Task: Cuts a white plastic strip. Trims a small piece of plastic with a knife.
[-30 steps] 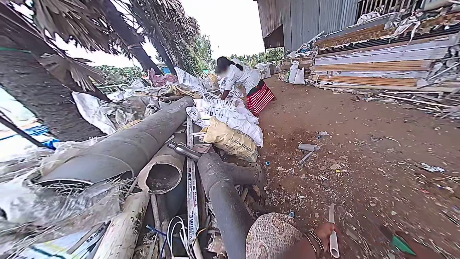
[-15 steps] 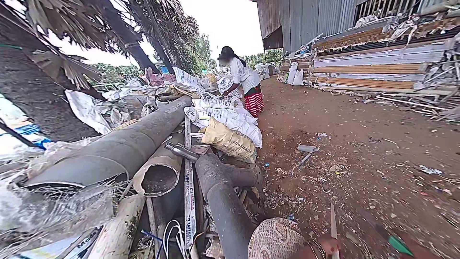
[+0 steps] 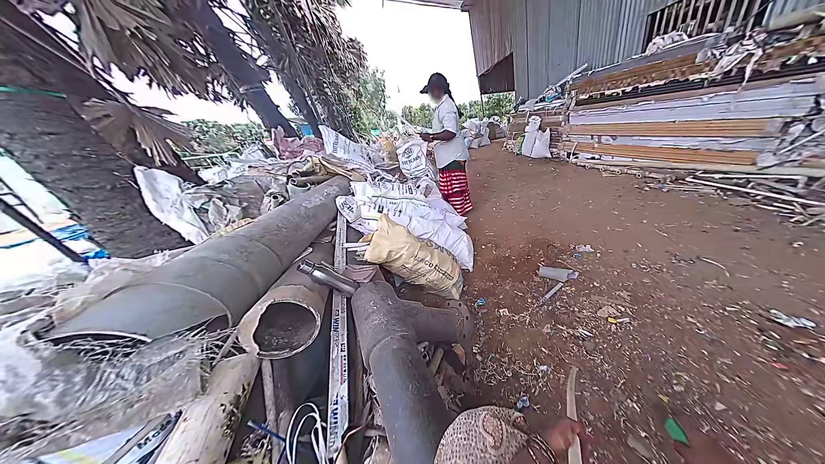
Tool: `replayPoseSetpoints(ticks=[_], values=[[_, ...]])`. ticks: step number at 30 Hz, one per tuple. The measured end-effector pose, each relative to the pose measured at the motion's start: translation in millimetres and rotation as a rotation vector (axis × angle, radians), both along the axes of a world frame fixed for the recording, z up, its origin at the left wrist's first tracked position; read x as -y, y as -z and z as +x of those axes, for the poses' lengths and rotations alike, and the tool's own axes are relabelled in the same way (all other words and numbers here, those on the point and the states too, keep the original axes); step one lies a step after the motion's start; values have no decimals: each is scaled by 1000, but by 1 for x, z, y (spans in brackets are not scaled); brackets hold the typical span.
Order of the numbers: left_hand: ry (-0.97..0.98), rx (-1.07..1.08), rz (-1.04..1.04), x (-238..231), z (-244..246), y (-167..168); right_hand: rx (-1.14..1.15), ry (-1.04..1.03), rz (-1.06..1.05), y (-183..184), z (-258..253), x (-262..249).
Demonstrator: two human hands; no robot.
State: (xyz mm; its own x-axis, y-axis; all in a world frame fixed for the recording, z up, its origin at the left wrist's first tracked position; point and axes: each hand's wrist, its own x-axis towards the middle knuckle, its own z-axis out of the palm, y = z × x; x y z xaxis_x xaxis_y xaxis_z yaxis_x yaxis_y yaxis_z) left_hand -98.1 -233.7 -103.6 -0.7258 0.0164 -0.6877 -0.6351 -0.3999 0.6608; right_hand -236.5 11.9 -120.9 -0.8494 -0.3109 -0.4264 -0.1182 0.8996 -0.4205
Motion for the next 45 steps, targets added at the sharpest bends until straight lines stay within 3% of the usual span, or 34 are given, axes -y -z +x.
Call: replayPoseSetpoints(ticks=[3,7,9,12,15,20,35,42,45], values=[[21,-11,-52,-1,-3,5,94,-182,151,15,3,17],[43,-49,-41,-2,-8,8,96,-284,133,41,-9,18],[34,-36,-34,-1,-10,8,61,-261,78,54,-15,9],[12,-1,-15,-1,-10,0,150,-188,121,35,-14,10],[-5,6,-3,1,-9,-2,97,-170,31,68,-24,3],[-25,34,-37,4,-7,-4,177,-191,146,19,0,16],[94,128,-179,1,-7,0,184,-181,134,13,3,0],[349,129,-412,1,-3,3,167,-146,111,14,1,-2],[248,68,-370,0,1,-3,156,-140,117,12,1,-1]])
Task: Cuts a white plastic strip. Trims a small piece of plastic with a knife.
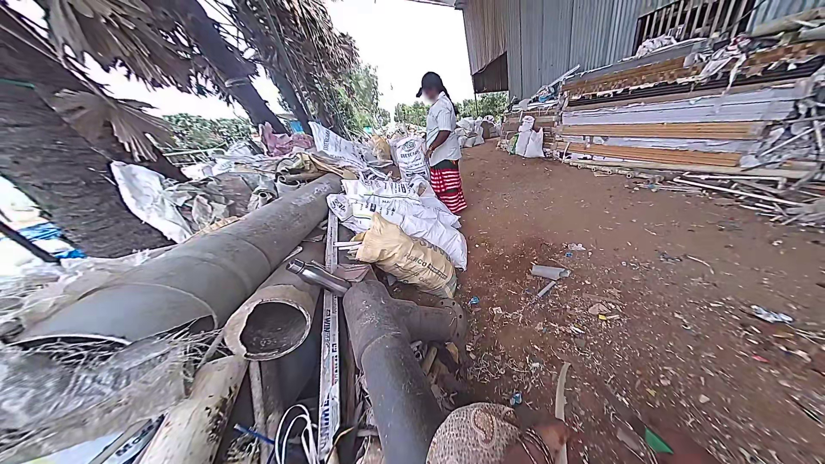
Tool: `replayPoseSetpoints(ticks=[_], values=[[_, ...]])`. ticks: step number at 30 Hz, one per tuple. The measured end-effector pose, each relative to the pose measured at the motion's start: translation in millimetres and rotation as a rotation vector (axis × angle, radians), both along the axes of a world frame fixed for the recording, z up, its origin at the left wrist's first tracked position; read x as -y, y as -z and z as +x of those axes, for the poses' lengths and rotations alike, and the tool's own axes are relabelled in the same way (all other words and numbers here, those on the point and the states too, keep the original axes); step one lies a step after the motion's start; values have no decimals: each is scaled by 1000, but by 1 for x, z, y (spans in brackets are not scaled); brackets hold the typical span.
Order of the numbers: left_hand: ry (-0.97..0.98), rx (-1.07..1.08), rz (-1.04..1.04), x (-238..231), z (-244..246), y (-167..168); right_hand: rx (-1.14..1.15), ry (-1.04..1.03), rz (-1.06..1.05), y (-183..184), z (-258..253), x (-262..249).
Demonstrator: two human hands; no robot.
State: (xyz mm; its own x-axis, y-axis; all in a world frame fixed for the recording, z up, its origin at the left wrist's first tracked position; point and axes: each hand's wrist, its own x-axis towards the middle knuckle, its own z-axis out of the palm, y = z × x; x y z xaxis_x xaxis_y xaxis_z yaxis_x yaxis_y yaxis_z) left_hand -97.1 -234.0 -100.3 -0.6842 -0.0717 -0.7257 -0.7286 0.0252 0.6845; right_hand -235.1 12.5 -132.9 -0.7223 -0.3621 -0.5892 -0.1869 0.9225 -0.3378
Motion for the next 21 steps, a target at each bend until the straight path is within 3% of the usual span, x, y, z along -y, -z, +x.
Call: replayPoseSetpoints(ticks=[4,8,21], values=[[-181,-78,209,4,2,-1,-40,-6,6,-9,4,-1],[-242,-95,304,3,0,-4,-73,-35,-21,-8,4,-6],[-153,-67,573,10,-5,5,-147,-64,-32,-15,6,-2]])
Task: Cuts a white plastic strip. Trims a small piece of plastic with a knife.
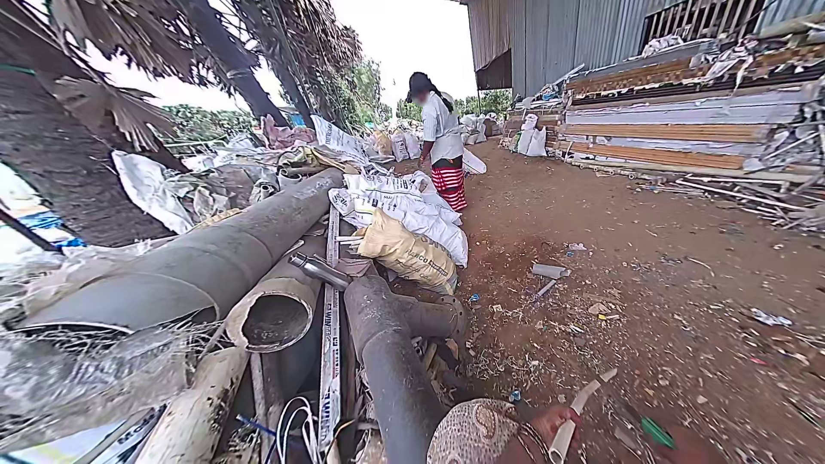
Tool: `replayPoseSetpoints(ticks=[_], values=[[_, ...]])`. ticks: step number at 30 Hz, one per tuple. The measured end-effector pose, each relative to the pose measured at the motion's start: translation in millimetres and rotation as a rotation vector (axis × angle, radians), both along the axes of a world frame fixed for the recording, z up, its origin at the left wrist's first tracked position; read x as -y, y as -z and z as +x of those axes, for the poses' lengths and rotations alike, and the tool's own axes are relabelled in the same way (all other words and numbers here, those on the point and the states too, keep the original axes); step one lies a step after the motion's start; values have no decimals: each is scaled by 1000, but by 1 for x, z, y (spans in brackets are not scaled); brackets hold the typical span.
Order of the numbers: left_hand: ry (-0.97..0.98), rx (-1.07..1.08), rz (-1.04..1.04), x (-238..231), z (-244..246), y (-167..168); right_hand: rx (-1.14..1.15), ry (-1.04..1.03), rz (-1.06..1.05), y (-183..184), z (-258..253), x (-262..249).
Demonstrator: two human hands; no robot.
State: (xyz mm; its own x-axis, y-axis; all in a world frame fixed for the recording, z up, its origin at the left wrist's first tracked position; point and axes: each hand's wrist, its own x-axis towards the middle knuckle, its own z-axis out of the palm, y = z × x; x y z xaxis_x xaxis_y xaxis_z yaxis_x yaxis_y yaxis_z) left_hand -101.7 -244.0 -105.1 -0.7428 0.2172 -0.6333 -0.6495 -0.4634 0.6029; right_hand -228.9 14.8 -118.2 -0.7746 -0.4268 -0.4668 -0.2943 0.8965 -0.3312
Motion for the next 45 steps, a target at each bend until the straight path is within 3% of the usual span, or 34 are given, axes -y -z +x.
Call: replayPoseSetpoints(ticks=[22,24,25,28,30,35,45], values=[[62,137,-122,-6,0,-9,76,-38,43,10,-6,-6],[67,138,-121,-7,0,-10,66,69,-70,6,-7,-8],[61,136,-114,-7,0,-9,53,195,-230,4,-7,-10],[58,144,-103,-6,0,-8,124,847,-1012,0,-8,-9],[56,151,-95,-7,-1,-8,115,1161,-1231,6,-19,-18],[92,122,-143,-6,0,-5,17,1312,-1159,23,-15,-43],[74,137,-151,-10,-2,-4,-65,1224,-963,14,-22,-34]])
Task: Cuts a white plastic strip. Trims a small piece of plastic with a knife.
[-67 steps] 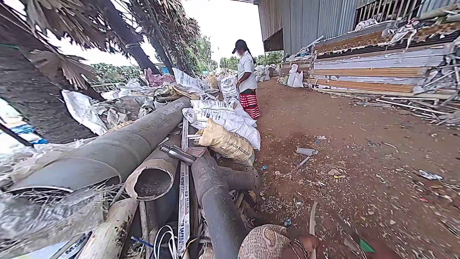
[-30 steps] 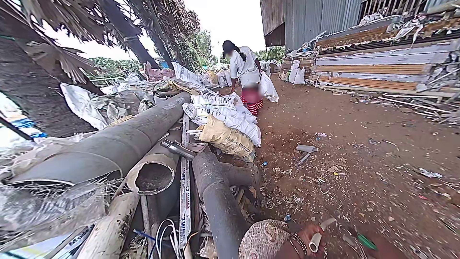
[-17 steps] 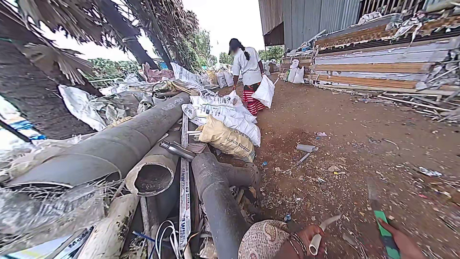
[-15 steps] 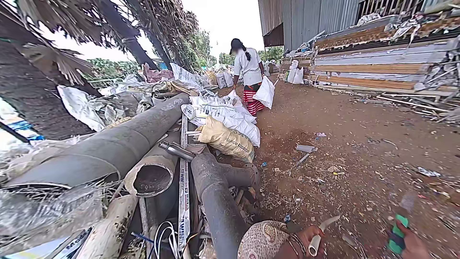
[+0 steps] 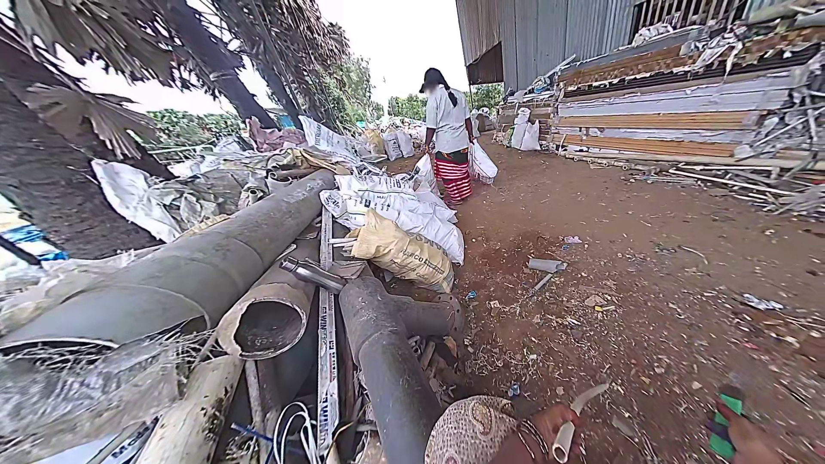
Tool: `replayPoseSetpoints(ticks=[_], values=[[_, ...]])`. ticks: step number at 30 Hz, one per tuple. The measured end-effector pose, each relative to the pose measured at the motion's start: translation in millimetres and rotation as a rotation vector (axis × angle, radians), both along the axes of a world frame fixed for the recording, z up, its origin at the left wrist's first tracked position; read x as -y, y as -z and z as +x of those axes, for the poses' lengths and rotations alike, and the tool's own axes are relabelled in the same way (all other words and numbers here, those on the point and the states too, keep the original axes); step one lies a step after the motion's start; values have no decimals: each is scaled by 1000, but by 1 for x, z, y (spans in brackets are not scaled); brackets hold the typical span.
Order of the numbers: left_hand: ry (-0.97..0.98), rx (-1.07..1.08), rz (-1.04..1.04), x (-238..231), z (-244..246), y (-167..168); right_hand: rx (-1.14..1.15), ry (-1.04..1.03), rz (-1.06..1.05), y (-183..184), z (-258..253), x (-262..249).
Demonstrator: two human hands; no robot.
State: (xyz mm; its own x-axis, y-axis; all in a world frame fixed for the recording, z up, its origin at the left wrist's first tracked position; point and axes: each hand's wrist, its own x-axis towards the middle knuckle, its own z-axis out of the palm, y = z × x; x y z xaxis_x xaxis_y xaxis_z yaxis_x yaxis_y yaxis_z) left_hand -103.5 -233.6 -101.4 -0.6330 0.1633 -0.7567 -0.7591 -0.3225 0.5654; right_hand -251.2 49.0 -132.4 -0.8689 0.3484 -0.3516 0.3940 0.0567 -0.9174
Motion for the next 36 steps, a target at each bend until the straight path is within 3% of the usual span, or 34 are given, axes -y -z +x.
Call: replayPoseSetpoints(ticks=[4,7,13,36], values=[[-12,2,15,2,1,-4,10,-68,76,-17,9,7],[1,-12,-10,1,0,-4,15,-110,96,-9,4,0],[-6,16,-34,-1,0,-9,11,-27,-6,-2,-1,0],[6,27,-61,-3,0,-11,13,-80,115,-5,2,1]])
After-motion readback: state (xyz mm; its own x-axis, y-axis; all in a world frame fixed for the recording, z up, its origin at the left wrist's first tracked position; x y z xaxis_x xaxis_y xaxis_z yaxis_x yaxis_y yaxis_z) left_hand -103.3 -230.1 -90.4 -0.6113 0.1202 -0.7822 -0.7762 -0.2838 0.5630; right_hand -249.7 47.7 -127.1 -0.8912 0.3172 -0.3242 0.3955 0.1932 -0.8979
